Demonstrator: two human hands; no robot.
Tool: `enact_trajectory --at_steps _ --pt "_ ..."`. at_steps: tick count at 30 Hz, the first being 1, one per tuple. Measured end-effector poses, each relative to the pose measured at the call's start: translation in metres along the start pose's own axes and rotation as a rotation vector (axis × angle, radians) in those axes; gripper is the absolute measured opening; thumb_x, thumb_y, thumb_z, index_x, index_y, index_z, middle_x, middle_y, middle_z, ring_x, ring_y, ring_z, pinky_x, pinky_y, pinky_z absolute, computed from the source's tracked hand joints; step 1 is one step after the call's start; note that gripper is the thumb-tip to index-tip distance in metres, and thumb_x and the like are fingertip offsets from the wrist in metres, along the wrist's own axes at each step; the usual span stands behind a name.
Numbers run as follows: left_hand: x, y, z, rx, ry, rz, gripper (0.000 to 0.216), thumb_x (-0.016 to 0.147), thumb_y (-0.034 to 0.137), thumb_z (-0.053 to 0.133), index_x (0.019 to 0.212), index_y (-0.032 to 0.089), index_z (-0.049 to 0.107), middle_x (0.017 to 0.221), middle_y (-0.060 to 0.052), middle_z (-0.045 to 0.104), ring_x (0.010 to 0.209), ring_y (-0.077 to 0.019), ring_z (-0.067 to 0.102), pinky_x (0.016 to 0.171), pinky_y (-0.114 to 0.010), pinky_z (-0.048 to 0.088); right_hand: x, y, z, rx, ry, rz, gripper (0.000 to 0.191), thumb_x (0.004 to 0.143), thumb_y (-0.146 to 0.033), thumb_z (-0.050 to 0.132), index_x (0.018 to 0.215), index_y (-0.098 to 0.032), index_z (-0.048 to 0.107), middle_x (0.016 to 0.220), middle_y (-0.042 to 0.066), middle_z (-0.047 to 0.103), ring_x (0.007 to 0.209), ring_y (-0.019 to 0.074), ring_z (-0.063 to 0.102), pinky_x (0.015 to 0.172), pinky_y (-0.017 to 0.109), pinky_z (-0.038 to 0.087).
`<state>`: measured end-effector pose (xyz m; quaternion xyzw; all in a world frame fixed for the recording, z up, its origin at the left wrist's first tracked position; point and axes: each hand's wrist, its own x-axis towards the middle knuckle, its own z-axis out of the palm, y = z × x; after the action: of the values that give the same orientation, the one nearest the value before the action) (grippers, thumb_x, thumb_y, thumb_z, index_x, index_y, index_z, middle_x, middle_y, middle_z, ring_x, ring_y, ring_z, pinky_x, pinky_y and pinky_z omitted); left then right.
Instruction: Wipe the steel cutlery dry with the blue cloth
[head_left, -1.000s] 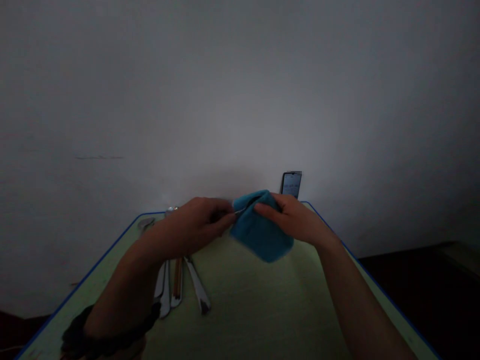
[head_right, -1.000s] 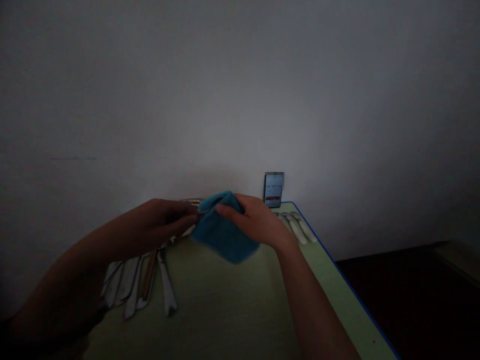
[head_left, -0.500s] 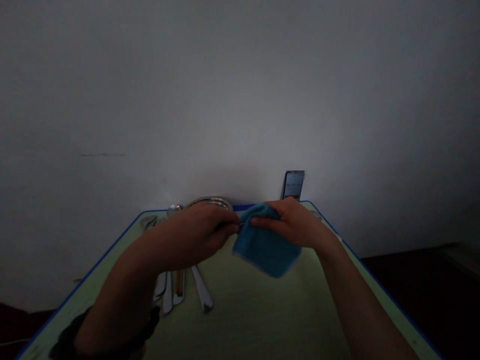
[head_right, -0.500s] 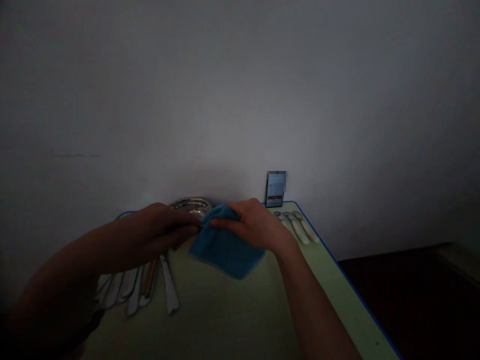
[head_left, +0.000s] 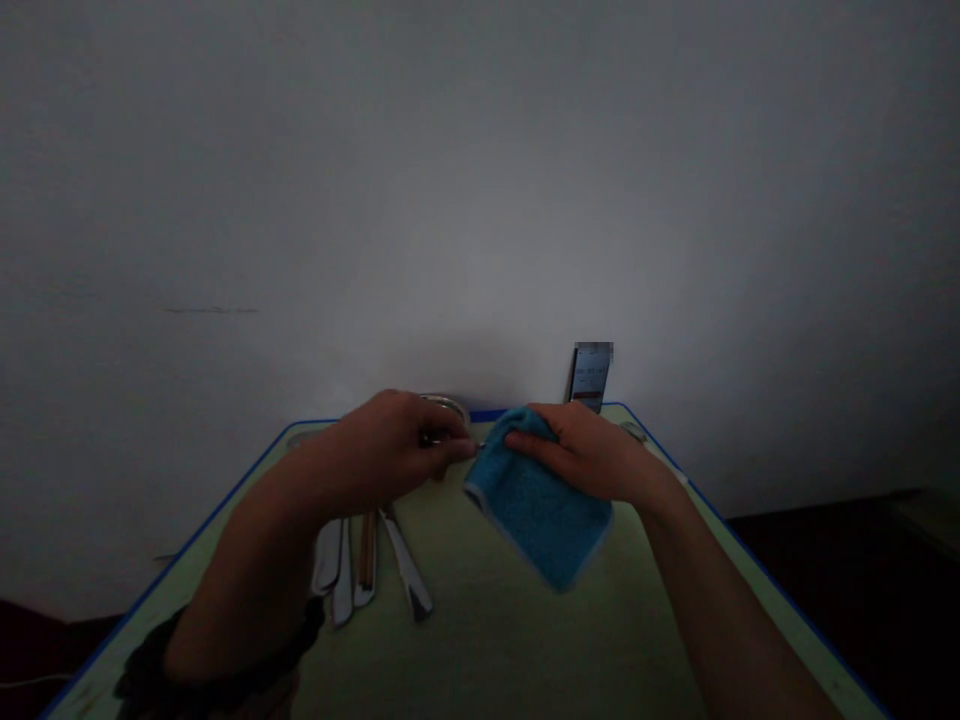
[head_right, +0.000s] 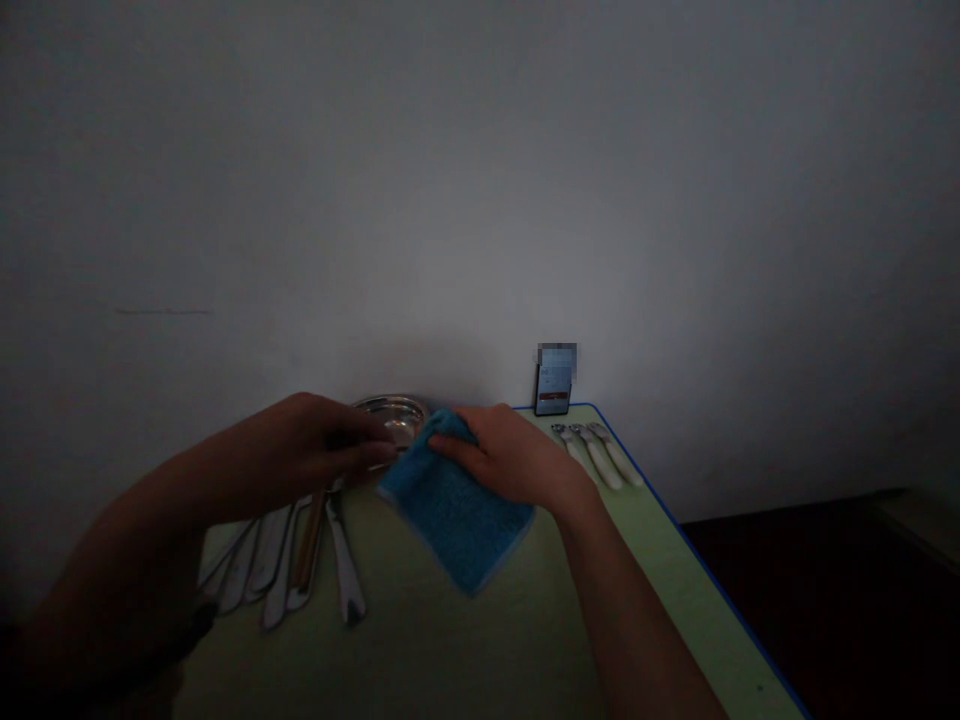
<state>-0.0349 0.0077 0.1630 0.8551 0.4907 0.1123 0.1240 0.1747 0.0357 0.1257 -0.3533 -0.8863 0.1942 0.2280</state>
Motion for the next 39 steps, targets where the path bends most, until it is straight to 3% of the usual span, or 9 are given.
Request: enact_trajectory --at_steps 3,5,8,12,20,27,31,39 --pt "0.001 -0.010 -0.002 0.043 0.091 -0.177 0.041 0.075 0.054 0.050 0.071 0.018 0.068 0.053 0.002 0.059 0.048 -0.0112 0.051 0.047 -0.021 0.031 -0.003 -0.002 -0.002 -0.015 -0.029 0.038 0.024 0.087 -0.037 0.039 0.088 -0.018 0.054 0.081 0.004 0.062 0.071 0.0149 0.056 0.064 0.027 0.039" --pt "0.001 -0.015 -0.002 0.072 0.124 -0.214 0.043 0.073 0.058 0.051 0.071 0.018 0.068 0.053 0.002 0.060 0.048 -0.0115 0.051 0.047 -0.022 0.030 -0.007 -0.002 -0.003 -0.047 -0.078 0.058 0.023 0.086 -0.035 0.040 0.096 -0.018 0.052 0.087 0.006 0.062 0.077 0.0171 0.057 0.067 0.029 0.041" --pt "0.002 -0.017 -0.002 0.114 0.145 -0.205 0.042 0.072 0.058 0.052 0.069 0.019 0.067 0.055 0.002 0.060 0.049 -0.0113 0.052 0.047 -0.021 0.029 -0.010 -0.001 -0.003 -0.063 -0.149 0.056 0.023 0.085 -0.029 0.041 0.104 -0.018 0.048 0.096 0.009 0.061 0.083 0.0193 0.056 0.072 0.032 0.041" --pt "0.002 -0.014 -0.002 0.150 0.168 -0.165 0.041 0.073 0.058 0.052 0.068 0.020 0.067 0.054 0.002 0.059 0.048 -0.0106 0.050 0.046 -0.021 0.028 -0.010 0.002 -0.003 -0.048 -0.129 0.050 0.020 0.086 -0.027 0.040 0.102 -0.018 0.048 0.099 0.009 0.060 0.086 0.0192 0.056 0.074 0.032 0.041" --pt "-0.002 -0.005 -0.004 0.099 0.229 -0.071 0.036 0.074 0.054 0.055 0.071 0.020 0.069 0.045 0.005 0.053 0.041 -0.0076 0.045 0.045 -0.018 0.030 -0.005 -0.001 -0.007 -0.039 0.003 -0.003 0.025 0.088 -0.036 0.039 0.082 -0.017 0.054 0.072 0.001 0.059 0.064 0.0114 0.054 0.059 0.024 0.037" --pt "0.001 -0.006 0.001 0.040 0.242 -0.083 0.038 0.073 0.055 0.055 0.071 0.019 0.069 0.048 0.004 0.056 0.043 -0.0080 0.045 0.044 -0.019 0.029 -0.005 -0.001 -0.007 -0.069 0.088 0.013 0.028 0.086 -0.040 0.041 0.072 -0.018 0.052 0.066 -0.001 0.056 0.061 0.0111 0.053 0.057 0.024 0.035" --pt "0.002 -0.010 0.003 0.047 0.254 -0.109 0.040 0.075 0.055 0.052 0.071 0.019 0.069 0.047 0.003 0.054 0.043 -0.0089 0.045 0.043 -0.020 0.028 -0.004 0.002 -0.006 -0.038 0.146 0.046 0.026 0.086 -0.041 0.041 0.081 -0.019 0.053 0.074 0.001 0.059 0.068 0.0138 0.055 0.062 0.026 0.037" --pt "-0.001 -0.009 0.000 0.062 0.281 -0.180 0.038 0.076 0.053 0.052 0.069 0.020 0.068 0.043 0.004 0.051 0.040 -0.0087 0.042 0.042 -0.021 0.026 -0.011 0.005 -0.006 0.148 0.087 0.086 0.024 0.087 -0.034 0.040 0.105 -0.020 0.047 0.097 0.005 0.059 0.085 0.0169 0.055 0.073 0.031 0.041"
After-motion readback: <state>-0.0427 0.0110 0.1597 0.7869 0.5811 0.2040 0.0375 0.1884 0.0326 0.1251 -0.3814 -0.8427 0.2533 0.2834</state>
